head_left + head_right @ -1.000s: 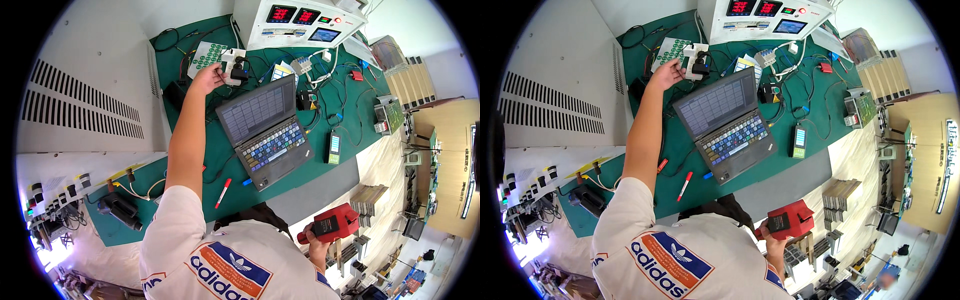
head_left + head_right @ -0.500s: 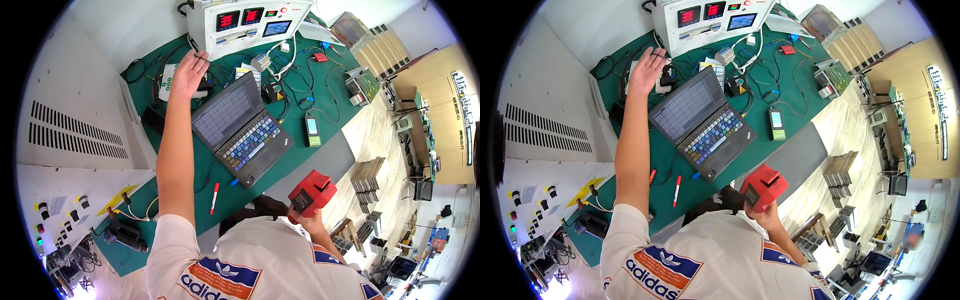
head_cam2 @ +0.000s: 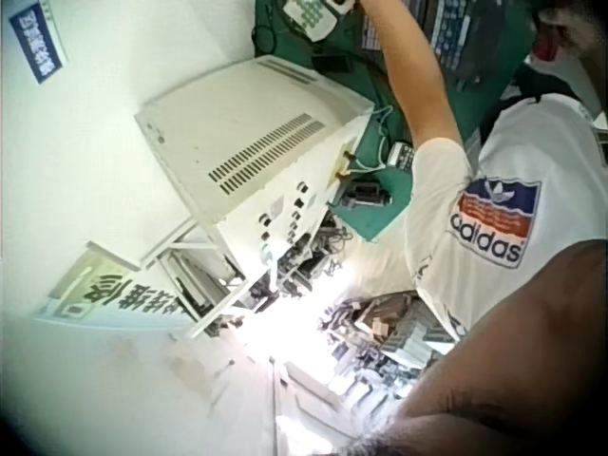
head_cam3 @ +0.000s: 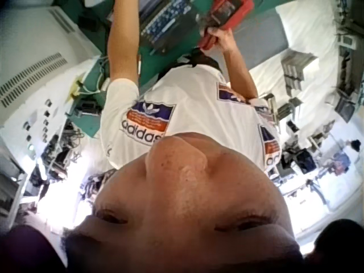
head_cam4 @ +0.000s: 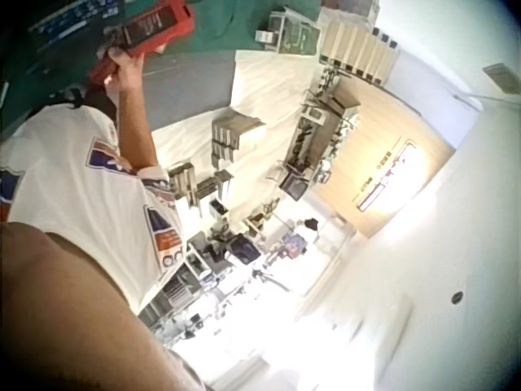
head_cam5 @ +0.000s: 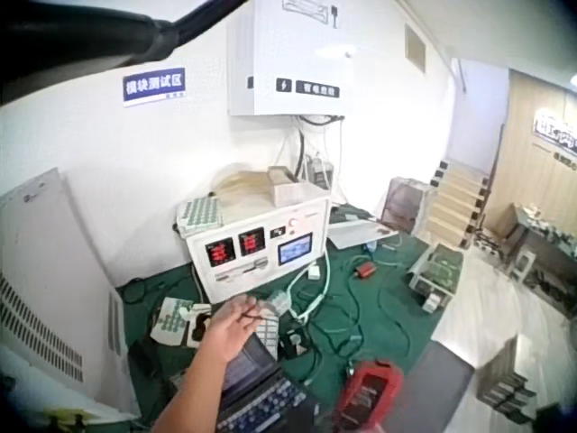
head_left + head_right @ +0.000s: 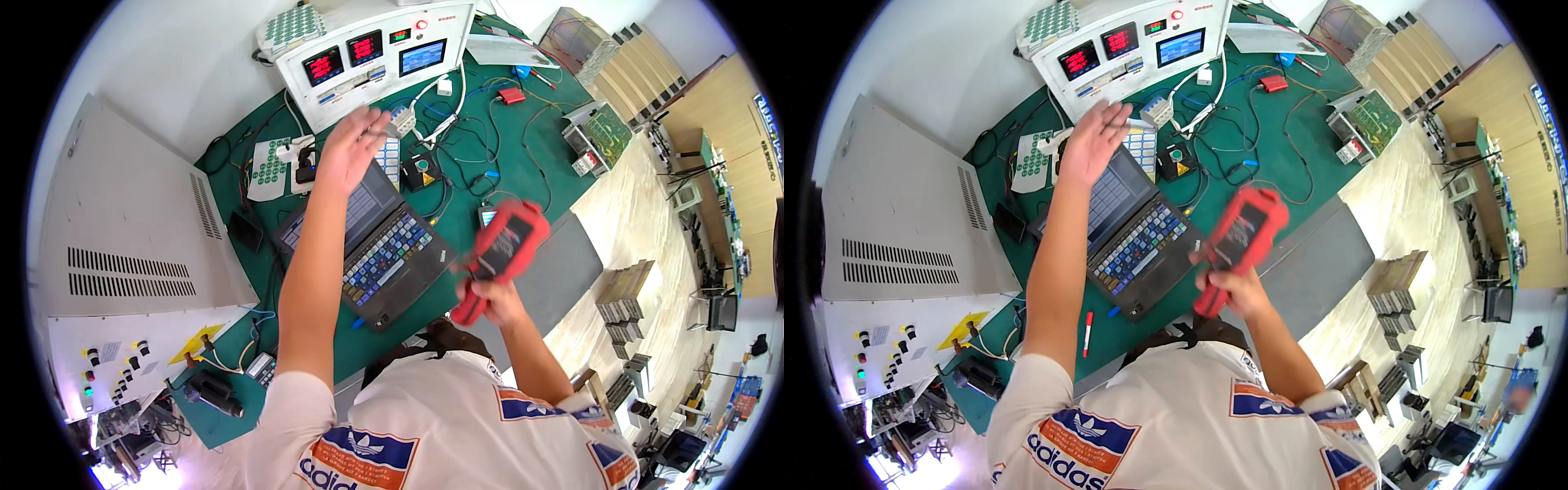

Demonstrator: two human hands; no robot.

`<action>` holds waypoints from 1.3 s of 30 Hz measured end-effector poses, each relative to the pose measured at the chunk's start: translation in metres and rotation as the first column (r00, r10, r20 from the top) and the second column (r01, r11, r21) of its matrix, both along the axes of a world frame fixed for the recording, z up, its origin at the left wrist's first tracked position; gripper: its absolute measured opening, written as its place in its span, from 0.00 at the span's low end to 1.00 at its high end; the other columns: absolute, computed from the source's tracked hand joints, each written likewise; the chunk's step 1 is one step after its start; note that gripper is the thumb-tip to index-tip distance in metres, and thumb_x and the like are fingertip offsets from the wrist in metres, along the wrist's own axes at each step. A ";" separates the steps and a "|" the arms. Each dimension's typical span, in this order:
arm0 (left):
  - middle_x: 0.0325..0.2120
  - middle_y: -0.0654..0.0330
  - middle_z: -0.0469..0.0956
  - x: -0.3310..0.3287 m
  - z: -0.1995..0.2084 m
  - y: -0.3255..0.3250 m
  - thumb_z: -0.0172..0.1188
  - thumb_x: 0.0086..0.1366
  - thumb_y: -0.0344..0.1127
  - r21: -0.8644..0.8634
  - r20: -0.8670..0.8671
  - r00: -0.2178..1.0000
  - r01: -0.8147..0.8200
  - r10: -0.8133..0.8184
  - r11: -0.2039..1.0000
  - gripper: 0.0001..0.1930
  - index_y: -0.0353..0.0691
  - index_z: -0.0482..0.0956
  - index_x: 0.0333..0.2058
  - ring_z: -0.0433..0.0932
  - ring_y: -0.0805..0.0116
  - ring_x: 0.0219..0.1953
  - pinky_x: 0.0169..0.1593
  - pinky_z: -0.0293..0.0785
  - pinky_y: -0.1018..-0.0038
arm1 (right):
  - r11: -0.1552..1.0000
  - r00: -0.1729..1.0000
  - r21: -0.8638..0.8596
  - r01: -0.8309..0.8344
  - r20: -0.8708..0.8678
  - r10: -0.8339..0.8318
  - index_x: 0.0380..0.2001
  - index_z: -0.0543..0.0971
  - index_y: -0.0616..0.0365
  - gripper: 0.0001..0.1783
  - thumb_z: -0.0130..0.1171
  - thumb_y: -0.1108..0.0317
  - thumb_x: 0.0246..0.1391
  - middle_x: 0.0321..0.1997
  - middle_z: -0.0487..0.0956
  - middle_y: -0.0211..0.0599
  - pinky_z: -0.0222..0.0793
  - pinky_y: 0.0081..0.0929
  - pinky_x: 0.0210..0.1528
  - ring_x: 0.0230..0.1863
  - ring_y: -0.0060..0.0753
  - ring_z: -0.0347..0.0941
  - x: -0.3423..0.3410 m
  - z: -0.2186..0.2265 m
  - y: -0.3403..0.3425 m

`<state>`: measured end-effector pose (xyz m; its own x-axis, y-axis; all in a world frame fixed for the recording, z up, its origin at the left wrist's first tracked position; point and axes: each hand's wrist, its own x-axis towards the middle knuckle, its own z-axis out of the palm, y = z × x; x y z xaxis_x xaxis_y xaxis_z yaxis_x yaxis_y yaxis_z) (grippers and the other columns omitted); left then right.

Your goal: The person presses buttons on a handheld testing device, picks up a thermal imaging camera to scan a large circuit board on a workbench, and sets the camera down.

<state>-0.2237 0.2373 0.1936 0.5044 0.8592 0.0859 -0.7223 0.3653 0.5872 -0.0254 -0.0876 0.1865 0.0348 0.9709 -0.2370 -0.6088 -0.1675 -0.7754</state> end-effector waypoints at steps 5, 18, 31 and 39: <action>0.53 0.51 0.79 -0.019 -0.022 -0.044 0.51 0.72 0.24 -0.036 -0.066 0.990 -0.123 0.121 0.992 0.14 0.34 0.76 0.54 0.74 0.51 0.62 0.65 0.70 0.54 | 0.979 0.956 0.145 -0.146 -0.234 0.177 0.64 0.65 0.54 0.37 0.62 0.69 0.50 0.70 0.67 0.45 0.75 0.36 0.42 0.45 0.40 0.77 0.003 -0.013 0.134; 0.46 0.52 0.82 -0.177 -0.029 -0.068 0.47 0.71 0.22 -0.062 -0.194 0.934 -0.316 0.300 0.947 0.14 0.34 0.79 0.50 0.83 0.57 0.43 0.53 0.81 0.59 | 0.976 0.992 0.214 -0.044 -0.106 0.068 0.51 0.73 0.59 0.21 0.59 0.74 0.51 0.40 0.75 0.33 0.74 0.34 0.39 0.32 0.30 0.73 0.098 0.004 0.318; 0.38 0.54 0.79 -0.324 -0.124 -0.112 0.53 0.70 0.24 -0.396 -0.397 0.852 -0.494 0.340 0.774 0.09 0.36 0.78 0.47 0.75 0.70 0.31 0.41 0.77 0.69 | 0.902 0.972 0.371 -0.223 0.157 0.176 0.54 0.70 0.61 0.34 0.71 0.62 0.44 0.46 0.73 0.34 0.70 0.32 0.34 0.31 0.28 0.73 -0.011 0.055 0.171; 0.43 0.59 0.81 -0.300 -0.102 -0.229 0.56 0.71 0.38 0.005 -0.902 0.369 -0.509 0.223 0.861 0.16 0.38 0.80 0.53 0.79 0.68 0.41 0.49 0.74 0.73 | 0.725 0.758 0.296 -0.622 0.458 0.463 0.55 0.72 0.56 0.37 0.78 0.71 0.41 0.50 0.78 0.37 0.75 0.33 0.49 0.46 0.31 0.78 -0.193 0.007 0.054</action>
<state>-0.5234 0.0079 0.0919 -0.1847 0.8912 -0.4142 0.0044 0.4222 0.9065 -0.2180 -0.0333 0.1939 -0.5311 0.8407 0.1051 -0.2065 -0.0082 -0.9784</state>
